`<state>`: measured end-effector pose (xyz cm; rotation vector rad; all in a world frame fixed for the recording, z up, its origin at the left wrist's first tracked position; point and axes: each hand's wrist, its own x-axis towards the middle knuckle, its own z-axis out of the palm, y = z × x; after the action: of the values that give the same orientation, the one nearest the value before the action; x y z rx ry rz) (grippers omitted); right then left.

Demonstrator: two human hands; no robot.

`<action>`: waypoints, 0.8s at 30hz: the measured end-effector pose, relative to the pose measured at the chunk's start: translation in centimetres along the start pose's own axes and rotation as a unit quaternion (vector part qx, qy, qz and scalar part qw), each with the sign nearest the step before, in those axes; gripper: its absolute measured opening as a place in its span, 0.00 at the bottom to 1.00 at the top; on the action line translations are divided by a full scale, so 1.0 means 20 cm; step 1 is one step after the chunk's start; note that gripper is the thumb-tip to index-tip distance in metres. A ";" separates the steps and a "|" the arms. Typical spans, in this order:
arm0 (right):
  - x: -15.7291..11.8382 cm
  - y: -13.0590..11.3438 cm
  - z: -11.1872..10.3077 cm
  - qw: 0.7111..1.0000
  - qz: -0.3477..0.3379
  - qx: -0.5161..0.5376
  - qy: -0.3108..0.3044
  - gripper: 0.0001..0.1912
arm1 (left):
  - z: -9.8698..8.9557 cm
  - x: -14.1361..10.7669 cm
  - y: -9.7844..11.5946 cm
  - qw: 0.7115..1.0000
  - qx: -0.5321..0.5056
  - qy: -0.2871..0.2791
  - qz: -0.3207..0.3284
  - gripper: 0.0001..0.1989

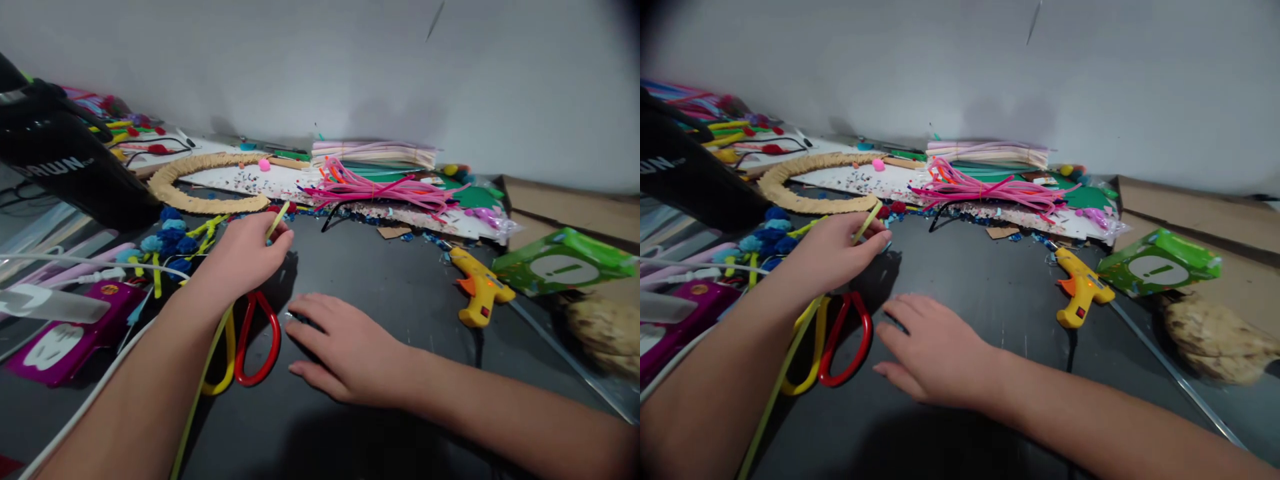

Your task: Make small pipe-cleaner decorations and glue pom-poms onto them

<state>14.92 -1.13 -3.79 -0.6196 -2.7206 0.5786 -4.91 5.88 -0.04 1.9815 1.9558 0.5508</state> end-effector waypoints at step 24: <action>-0.08 -0.21 0.12 0.997 0.061 -0.001 0.053 0.25 | 0.02 -0.01 0.05 0.997 0.068 -0.031 -0.019 0.15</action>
<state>13.97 -6.14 -4.29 -0.7979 -2.5993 0.5550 -3.86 5.68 0.08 2.0109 2.0366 0.3524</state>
